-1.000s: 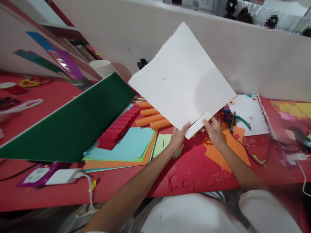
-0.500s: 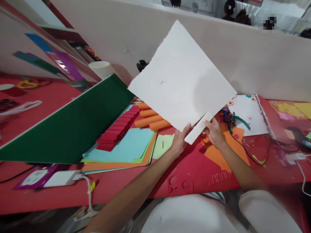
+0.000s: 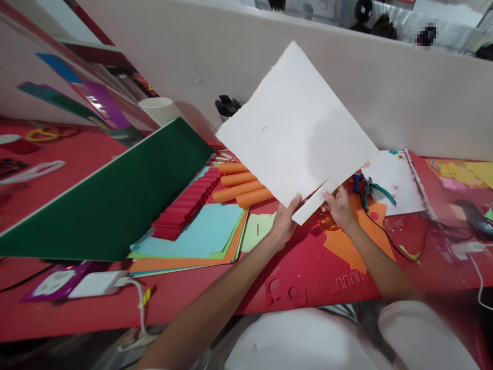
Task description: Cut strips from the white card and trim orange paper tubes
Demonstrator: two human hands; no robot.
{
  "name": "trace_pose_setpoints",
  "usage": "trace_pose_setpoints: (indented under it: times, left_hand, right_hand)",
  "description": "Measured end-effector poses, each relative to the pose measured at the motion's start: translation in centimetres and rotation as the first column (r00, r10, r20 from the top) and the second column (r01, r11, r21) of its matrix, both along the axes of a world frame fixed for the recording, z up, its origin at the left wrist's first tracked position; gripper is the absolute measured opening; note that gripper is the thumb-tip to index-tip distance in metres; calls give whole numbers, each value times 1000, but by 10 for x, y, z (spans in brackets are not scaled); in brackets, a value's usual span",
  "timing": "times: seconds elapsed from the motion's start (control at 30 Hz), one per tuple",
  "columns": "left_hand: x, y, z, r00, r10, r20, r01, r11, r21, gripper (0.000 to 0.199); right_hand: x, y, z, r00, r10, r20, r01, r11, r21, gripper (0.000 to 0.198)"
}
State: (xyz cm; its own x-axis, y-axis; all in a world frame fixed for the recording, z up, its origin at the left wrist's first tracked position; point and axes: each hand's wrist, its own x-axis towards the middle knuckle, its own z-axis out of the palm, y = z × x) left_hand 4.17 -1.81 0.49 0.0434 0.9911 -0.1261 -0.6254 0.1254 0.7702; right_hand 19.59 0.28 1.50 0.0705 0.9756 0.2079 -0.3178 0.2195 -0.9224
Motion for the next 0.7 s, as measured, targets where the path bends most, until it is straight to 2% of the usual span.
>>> trace_pose_setpoints:
  times: [0.13, 0.23, 0.37, 0.53, 0.7]
  left_hand:
    - [-3, 2, 3, 1000, 12, 10, -12, 1000, 11, 53]
    - [-6, 2, 8, 999, -40, 0, 40, 999, 24, 57]
    - [-15, 3, 15, 987, -119, -110, 125, 991, 46, 62]
    - [-18, 2, 13, 973, -110, -204, 140, 980, 140, 55]
    - [-12, -4, 9, 977, -84, -198, 117, 980, 160, 59]
  right_hand:
    - [7, 1, -2, 998, 3, 64, -4, 1000, 11, 34]
    - [12, 1, 0, 986, -66, 153, 61, 998, 34, 31]
    - [20, 6, -2, 943, -195, 271, 165, 978, 130, 32]
    - [20, 10, -5, 945, -232, 232, 197, 967, 163, 32]
    - [17, 4, 3, 974, -187, 128, 182, 982, 56, 29]
